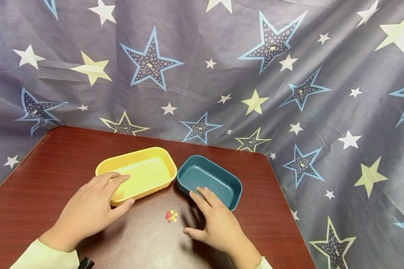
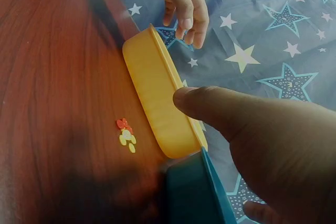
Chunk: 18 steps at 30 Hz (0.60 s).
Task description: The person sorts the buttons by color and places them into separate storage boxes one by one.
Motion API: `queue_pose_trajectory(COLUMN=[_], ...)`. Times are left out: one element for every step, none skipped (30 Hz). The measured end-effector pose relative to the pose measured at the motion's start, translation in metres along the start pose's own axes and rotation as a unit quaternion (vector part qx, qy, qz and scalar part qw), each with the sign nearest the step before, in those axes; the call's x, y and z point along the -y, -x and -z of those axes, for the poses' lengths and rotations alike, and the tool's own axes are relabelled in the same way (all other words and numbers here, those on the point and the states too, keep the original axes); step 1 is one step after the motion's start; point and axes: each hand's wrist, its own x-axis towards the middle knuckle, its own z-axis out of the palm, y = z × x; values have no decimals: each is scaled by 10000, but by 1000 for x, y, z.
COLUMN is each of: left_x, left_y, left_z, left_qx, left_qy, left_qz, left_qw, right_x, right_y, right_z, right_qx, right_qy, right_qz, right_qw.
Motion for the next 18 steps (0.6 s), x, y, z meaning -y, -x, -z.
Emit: queue_pose_trajectory(left_x=[1,2,3,5,6,7,9,10,11,13,14,16,18,19,21,22,24,26], left_y=[1,2,3,4,4,6,7,8,9,10,11,12,12,13,14,15,16,17], left_z=[0,0,1,1,1,1,2,2,2,1,1,1,1,0,-1,-2,-3,-3], left_qx=[37,64,112,151,185,212,230,209,176,112,38,-71,-175,-290,-398,-494,-572,-639], left_qy=[10,16,45,73,118,185,270,364,462,546,641,720,805,891,972,1071,1174,1254], left_qz=[67,142,234,340,445,551,666,760,836,896,940,967,1001,1032,1081,1144,1222,1313], left_qw=[10000,9999,9997,9993,9988,9981,9972,9962,9953,9944,9935,9927,9916,9902,9886,9864,9839,9813], right_x=[1,1,2,3,4,5,5,6,7,8,8,8,8,9,9,9,9,9], right_y=[0,0,-1,-1,-2,-2,-3,-3,-4,-4,-4,-5,-5,-6,-6,-6,-6,-6], right_z=[-2,-4,-5,-6,-8,-9,-11,-12,-12,-13,-14,-14,-15,-15,-15,-16,-16,-17], right_qx=[-14,-34,-47,-53,-45,-25,-4,22,43,58,58,45,29,13,-2,-14,-16,-3], right_qy=[-6,2,4,12,14,11,18,9,3,8,3,0,11,7,2,6,-13,-21], right_qz=[26,55,74,92,100,108,108,91,67,46,26,10,-8,-18,-22,-15,-5,7], right_qw=[10000,10000,10000,9999,9999,9999,9999,10000,10000,10000,10000,10000,10000,10000,10000,10000,10000,10000])
